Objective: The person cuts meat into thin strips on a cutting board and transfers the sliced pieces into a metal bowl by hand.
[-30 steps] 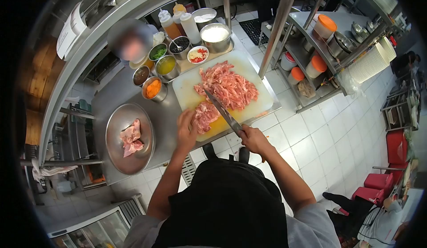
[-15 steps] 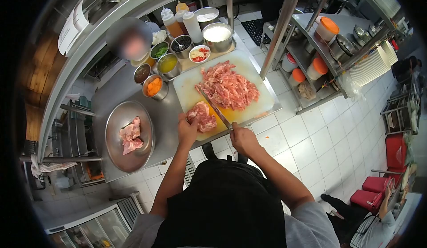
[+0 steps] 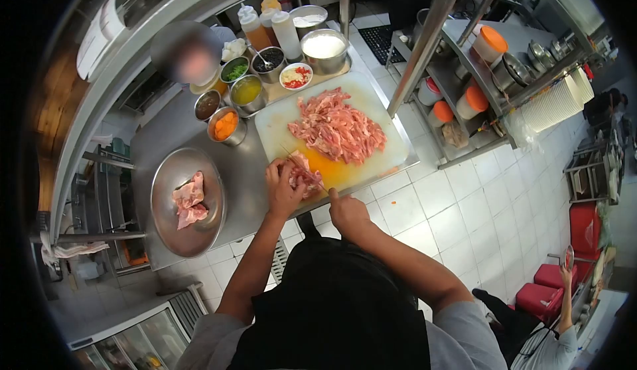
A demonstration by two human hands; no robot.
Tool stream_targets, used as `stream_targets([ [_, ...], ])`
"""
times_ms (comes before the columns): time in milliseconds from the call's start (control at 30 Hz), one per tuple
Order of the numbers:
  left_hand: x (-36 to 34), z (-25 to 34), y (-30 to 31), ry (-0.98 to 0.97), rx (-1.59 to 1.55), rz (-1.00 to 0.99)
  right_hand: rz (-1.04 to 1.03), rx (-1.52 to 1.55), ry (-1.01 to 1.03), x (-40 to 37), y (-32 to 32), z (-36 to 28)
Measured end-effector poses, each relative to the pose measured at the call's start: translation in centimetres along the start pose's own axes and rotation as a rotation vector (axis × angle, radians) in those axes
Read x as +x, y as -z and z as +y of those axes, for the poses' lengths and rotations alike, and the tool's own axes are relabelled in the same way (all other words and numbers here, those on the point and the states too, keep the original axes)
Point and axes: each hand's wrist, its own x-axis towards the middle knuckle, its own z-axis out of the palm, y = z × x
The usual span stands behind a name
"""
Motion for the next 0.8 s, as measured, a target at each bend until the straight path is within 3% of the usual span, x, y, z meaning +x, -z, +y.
stream_targets([
  [67,-0.1,0.1,-0.7,-0.024,0.005,0.098,-0.015,-0.009,-0.016,-0.5,-0.6,0.4],
  [333,0.3,0.5,-0.4,0.029,0.003,0.066,-0.106,-0.102,-0.051,-4.3,1.8,1.3],
  [800,0.5,0.4,-0.3,0.055,0.082,-0.02,-0.124,-0.081,-0.084,-4.1,1.3,1.8],
])
